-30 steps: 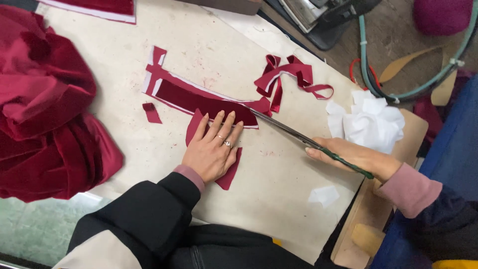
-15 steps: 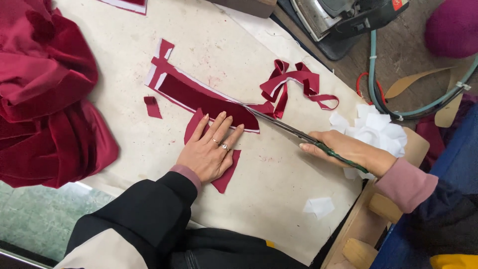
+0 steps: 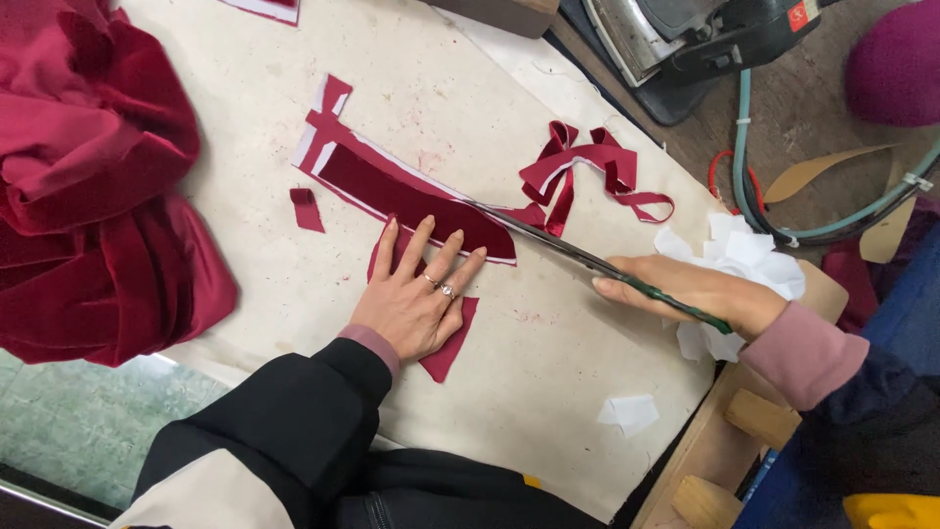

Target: The person cuts a piece of red fabric using scissors, following a white paper pattern placed on top. The person adjusts the fabric and pattern multiple times to align the cuts and then trims the edges to match the pattern shape.

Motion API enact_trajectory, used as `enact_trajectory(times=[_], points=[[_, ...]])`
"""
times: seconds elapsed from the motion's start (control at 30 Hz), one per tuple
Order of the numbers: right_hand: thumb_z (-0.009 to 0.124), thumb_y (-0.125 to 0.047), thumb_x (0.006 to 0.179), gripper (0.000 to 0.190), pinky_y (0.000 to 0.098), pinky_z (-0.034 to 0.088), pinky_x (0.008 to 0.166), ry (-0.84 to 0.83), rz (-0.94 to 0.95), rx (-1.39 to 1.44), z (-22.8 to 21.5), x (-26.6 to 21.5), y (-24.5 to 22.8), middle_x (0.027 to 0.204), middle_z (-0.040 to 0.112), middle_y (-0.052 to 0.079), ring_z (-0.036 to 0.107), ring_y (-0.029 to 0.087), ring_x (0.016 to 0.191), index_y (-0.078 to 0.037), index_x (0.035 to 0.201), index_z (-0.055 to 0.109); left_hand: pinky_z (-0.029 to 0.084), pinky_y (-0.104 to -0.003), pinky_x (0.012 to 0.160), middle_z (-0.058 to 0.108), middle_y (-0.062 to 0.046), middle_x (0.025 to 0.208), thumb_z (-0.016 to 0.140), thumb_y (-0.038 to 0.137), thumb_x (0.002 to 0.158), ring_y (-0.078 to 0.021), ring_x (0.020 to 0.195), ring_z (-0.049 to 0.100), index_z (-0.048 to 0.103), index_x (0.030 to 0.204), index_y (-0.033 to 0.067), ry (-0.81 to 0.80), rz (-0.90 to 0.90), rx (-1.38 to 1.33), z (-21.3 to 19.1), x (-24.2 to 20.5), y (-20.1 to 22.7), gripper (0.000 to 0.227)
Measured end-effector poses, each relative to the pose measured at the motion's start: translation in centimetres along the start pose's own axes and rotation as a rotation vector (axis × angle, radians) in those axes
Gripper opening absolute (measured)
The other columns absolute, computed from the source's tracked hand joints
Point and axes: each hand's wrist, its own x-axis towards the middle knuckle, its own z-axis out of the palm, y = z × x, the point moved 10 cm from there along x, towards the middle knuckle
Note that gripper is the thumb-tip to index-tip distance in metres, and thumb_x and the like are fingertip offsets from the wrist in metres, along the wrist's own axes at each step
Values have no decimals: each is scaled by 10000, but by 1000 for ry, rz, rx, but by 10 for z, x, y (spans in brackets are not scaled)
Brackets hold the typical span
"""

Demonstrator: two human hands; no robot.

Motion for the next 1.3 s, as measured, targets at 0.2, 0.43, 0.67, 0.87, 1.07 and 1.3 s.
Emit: enact_trajectory(times=[0.2, 0.43, 0.67, 0.87, 1.07, 1.3], points=[[393, -580, 920, 506, 451, 514, 765, 25, 78, -188, -12, -1, -12, 678, 646, 158, 681, 354, 760, -116, 927, 594, 132, -639, 1131, 417, -80, 1422, 349, 321, 926, -386, 1408, 263, 387, 1466, 242, 24, 1, -2, 0, -1, 0, 547], [371, -609, 913, 511, 445, 525, 773, 51, 124, -310, -14, -2, -9, 672, 670, 134, 703, 338, 769, -154, 994, 589, 136, -646, 1129, 424, -70, 1419, 340, 324, 929, -391, 1402, 272, 388, 1464, 245, 27, -5, -6, 1, 0, 0, 543], [423, -567, 911, 487, 447, 522, 758, 71, 132, -245, -21, -3, -5, 636, 661, 151, 688, 340, 733, -115, 878, 601, 141, -652, 1127, 433, -72, 1405, 338, 322, 918, -394, 1389, 296, 402, 1448, 246, 28, -12, -9, 1, -1, 0, 539], [388, -568, 908, 514, 485, 514, 767, 10, 82, -257, -25, -1, -26, 668, 660, 197, 684, 394, 772, -96, 919, 592, 142, -661, 1123, 429, -75, 1409, 325, 321, 921, -398, 1386, 298, 399, 1448, 246, 34, -15, -16, 3, -2, 0, 538], [388, -578, 916, 513, 478, 512, 745, 42, 45, -301, -28, 6, -43, 649, 651, 182, 681, 385, 752, -105, 950, 583, 151, -664, 1119, 434, -78, 1397, 318, 321, 920, -397, 1381, 307, 394, 1450, 245, 42, -8, -8, 2, -2, -1, 541], [370, -620, 902, 555, 476, 517, 742, 68, 92, -385, -30, 9, -25, 651, 660, 167, 689, 375, 754, -125, 1019, 591, 129, -644, 1135, 399, -76, 1426, 320, 312, 905, -372, 1397, 283, 320, 1492, 214, 12, -20, 0, 3, -2, -1, 595]])
